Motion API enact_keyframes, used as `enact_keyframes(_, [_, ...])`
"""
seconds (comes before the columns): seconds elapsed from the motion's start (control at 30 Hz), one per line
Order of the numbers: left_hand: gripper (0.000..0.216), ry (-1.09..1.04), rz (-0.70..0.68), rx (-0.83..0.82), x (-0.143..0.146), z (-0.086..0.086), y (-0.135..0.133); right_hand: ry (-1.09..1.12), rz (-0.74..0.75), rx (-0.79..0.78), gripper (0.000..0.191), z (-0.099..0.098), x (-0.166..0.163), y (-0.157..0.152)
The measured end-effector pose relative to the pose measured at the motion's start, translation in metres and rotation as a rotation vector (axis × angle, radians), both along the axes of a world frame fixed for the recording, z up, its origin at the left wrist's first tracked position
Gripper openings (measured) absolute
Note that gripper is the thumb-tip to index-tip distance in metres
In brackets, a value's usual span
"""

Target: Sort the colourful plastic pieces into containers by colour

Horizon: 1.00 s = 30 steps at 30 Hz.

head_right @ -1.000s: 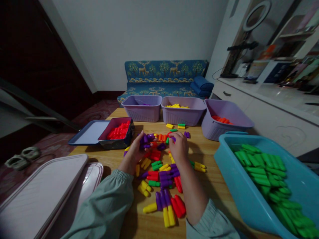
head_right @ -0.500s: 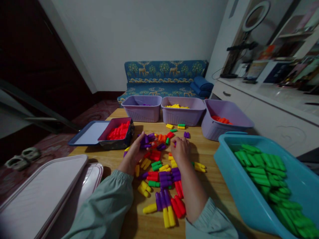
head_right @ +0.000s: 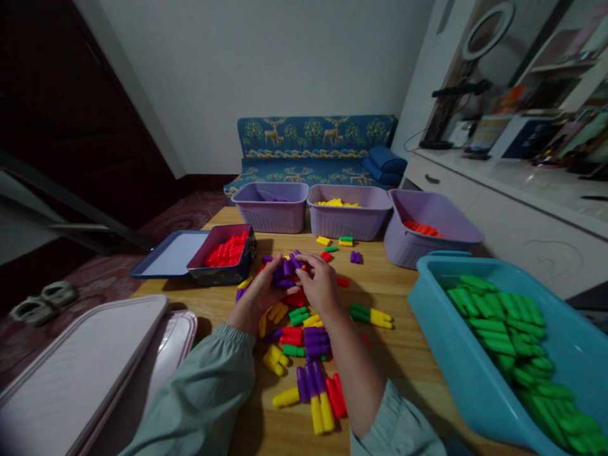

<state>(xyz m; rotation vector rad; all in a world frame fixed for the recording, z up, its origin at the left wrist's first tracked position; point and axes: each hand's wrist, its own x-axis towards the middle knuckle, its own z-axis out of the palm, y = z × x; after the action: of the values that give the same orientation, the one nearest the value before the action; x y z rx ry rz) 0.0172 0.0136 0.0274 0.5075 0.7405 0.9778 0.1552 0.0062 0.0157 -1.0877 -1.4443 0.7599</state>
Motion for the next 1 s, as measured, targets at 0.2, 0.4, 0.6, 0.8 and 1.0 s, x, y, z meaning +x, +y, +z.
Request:
enact_keyframes(0.2, [0.032,0.088,-0.006,-0.036,0.002,0.001,-0.001,-0.286,-0.003,0.07,0.049,0.008,0.002,-0.005])
enact_keyframes(0.4, [0.022,0.184,-0.003,0.019,0.003,-0.002,-0.002,-0.414,-0.037,0.102,0.059,0.006,0.003,-0.003])
enact_keyframes(0.6, [0.015,0.277,-0.002,0.111,0.005,0.0,-0.004,-0.383,-0.1,0.127,0.046,0.002,0.006,0.001])
enact_keyframes(0.8, [0.023,0.212,0.081,0.119,0.003,0.0,0.0,0.0,-0.168,-0.066,0.027,-0.022,0.016,0.014])
enact_keyframes(1.0, [0.02,-0.068,0.206,-0.011,-0.003,0.002,0.004,0.108,-0.185,-0.126,0.037,-0.044,0.023,0.025])
